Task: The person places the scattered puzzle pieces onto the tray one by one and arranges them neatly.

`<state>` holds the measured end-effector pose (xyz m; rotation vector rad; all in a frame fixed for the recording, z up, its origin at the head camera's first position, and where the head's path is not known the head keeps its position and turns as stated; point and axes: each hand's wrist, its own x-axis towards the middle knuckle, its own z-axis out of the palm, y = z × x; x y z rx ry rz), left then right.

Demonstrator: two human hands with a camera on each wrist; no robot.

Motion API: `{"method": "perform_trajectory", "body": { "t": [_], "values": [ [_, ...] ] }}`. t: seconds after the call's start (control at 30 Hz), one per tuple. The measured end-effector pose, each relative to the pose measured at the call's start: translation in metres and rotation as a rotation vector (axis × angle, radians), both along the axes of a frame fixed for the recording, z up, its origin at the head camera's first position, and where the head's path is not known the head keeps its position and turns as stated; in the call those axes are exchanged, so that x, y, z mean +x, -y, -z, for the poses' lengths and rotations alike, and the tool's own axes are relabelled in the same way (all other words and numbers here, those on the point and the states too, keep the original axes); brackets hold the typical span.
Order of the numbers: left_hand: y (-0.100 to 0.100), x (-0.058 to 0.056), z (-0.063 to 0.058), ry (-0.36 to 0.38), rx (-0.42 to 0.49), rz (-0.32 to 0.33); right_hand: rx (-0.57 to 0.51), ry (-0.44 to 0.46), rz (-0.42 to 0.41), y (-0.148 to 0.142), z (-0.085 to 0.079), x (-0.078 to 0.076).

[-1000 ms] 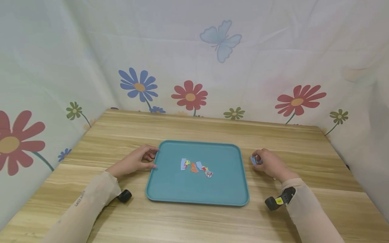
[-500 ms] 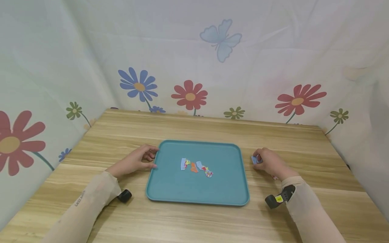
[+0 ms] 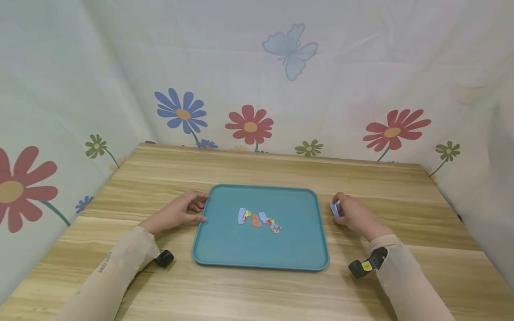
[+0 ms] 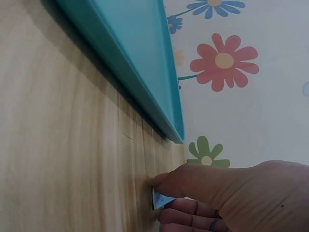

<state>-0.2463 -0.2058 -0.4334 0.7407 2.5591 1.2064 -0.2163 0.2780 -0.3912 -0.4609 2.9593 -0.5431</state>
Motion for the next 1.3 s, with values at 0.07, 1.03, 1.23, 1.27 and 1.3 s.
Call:
{"method": "perform_trajectory", "body": {
  "t": [0.07,1.03,1.23,1.27,1.3],
  "values": [
    [0.000,0.000,0.000,0.000,0.002,0.001,0.008,0.003,0.002,0.001,0.000,0.000],
    [0.001,-0.002,0.001,-0.021,0.001,-0.005,-0.047,0.005,-0.019,0.016,-0.021,0.005],
    [0.000,-0.002,0.002,-0.022,0.006,-0.001,-0.052,-0.015,-0.050,0.026,-0.023,0.006],
    [0.000,-0.002,0.002,-0.021,0.007,0.000,-0.048,-0.016,-0.055,0.028,-0.023,0.006],
    [0.000,-0.002,0.003,-0.021,0.009,0.001,-0.045,-0.016,-0.060,0.031,-0.023,0.006]
  ]
}}
